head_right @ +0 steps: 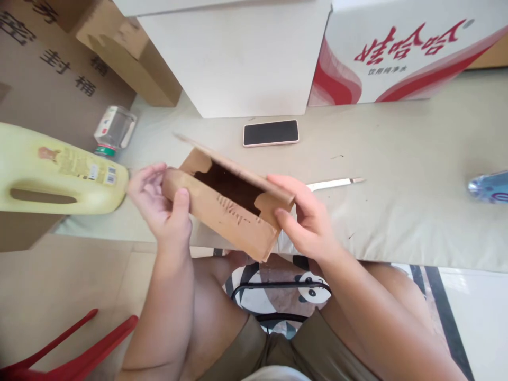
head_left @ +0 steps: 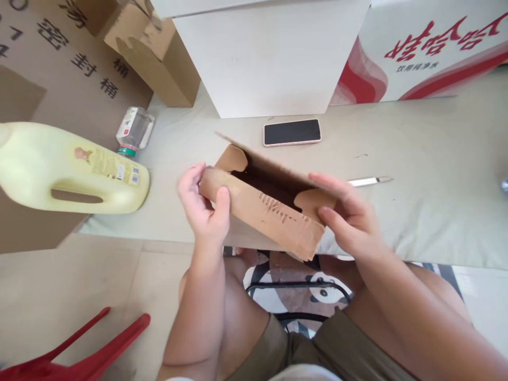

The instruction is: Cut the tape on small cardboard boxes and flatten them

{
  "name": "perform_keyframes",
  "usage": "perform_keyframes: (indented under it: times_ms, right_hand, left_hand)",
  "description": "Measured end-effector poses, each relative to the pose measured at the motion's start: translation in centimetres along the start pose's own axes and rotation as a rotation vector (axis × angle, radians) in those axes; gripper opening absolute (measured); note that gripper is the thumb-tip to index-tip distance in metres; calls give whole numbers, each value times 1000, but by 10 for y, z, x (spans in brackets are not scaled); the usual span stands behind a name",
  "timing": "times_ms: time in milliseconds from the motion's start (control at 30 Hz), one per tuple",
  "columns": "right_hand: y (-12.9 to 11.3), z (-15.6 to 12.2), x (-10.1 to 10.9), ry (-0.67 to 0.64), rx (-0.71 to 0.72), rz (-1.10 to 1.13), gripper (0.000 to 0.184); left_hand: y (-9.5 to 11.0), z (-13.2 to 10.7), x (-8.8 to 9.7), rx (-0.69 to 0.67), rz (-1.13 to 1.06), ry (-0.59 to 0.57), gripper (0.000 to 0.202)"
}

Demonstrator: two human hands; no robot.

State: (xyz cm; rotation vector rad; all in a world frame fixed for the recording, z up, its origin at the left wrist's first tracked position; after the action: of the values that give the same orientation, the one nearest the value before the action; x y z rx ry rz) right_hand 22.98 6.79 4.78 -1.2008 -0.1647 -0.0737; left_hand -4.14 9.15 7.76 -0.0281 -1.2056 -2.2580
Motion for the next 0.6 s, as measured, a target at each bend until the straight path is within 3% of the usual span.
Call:
perform_keyframes:
  times_ms: [67, 200, 300, 433, 533, 600]
  right_hand:
    - [-6, -2, -2, -87, 47, 19, 26]
    - [-6, -9, 0, -131, 39, 59, 30]
    - [-1, -11, 3, -79, 36, 114, 34]
    - [32, -12, 9, 28, -165, 38, 41]
    - [47, -13, -11, -156, -281, 14, 43]
    - [36, -13, -30, -333, -190, 49, 47]
  left_hand:
    - [-3, -1, -10, -2, 94, -84, 47]
    - [-8, 1, -17, 38, 104, -181, 43]
    - [-19, 6, -9, 112, 59, -197, 37]
    - [-51, 16, 22, 358, -79, -52, 32]
    - [-73, 16, 42, 540, -206, 138, 37]
    - [-76, 18, 40, 556, -212, 122, 40]
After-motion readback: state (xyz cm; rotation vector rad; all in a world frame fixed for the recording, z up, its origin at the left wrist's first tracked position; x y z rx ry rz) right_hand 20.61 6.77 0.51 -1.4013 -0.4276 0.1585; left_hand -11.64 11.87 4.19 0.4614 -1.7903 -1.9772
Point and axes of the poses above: each hand's wrist, its own z-axis towards the middle knuckle, its own x-axis out of the back of the hand, y = z × x, the point moved 10 cm from there along z, towards the middle knuckle, and after that the axes turned 6 degrees about x, right-handed, at the moved point
